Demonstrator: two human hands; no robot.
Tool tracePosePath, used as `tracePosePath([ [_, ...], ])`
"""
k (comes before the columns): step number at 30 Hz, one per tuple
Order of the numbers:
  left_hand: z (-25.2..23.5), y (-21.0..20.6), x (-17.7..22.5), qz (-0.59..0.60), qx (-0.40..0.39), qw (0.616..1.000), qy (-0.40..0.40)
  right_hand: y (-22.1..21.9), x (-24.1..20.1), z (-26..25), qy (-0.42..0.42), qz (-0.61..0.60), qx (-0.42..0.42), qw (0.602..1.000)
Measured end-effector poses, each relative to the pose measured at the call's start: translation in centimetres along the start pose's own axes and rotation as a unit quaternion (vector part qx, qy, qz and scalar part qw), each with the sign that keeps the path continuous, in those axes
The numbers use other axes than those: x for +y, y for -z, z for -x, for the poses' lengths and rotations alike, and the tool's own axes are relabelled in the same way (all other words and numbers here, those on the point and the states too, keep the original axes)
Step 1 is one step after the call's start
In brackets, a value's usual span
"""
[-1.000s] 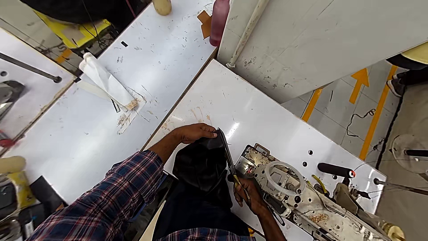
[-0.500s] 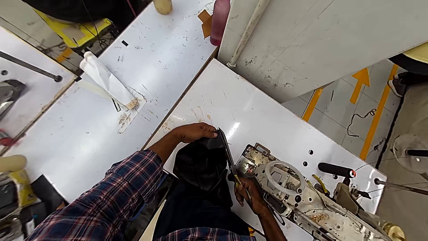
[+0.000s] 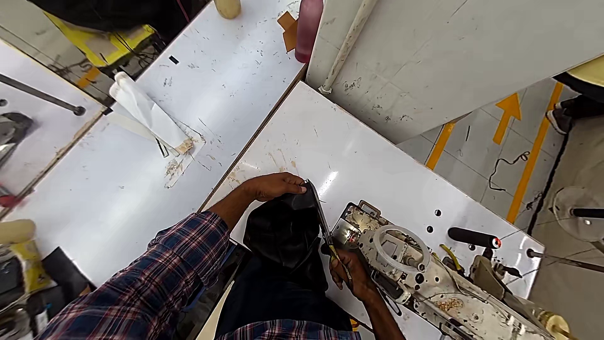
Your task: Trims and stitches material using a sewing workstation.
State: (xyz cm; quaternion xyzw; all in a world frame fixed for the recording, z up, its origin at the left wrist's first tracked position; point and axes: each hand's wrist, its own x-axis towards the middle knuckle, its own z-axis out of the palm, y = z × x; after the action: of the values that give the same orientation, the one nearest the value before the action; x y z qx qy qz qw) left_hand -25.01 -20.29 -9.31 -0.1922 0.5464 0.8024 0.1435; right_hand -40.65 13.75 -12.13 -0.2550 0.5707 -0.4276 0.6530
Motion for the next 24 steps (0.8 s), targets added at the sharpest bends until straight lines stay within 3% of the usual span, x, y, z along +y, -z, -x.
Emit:
tracePosePath([
  [9, -0.2, -0.1, -0.1, 0.008, 0.002, 1.0, -0.001, -1.1, 0.2, 0.0, -0.01, 0.01, 0.026, 1.0],
  [12, 0.0, 0.1, -0.1, -0.004, 0.01, 1.0, -0.004, -2.1, 0.6, -0.1, -0.004, -0.013, 0.083, 0.996],
  [15, 0.2, 1.2, -0.2, -0.081, 0.068, 0.994, -0.025, -2.3, 1.2, 0.3, -0.034, 0.002, 0.149, 0.988],
  [19, -0.7, 3.3, -1.2, -0.248, 0.181, 0.951, -0.037, -1.1, 3.3, 3.2, -0.128, 0.102, 0.186, 0.969],
  [24, -1.7, 2.8, -2.3, -0.282, 0.252, 0.926, -0.005, -0.6, 6.7, 8.7, -0.16, 0.241, 0.221, 0.931],
])
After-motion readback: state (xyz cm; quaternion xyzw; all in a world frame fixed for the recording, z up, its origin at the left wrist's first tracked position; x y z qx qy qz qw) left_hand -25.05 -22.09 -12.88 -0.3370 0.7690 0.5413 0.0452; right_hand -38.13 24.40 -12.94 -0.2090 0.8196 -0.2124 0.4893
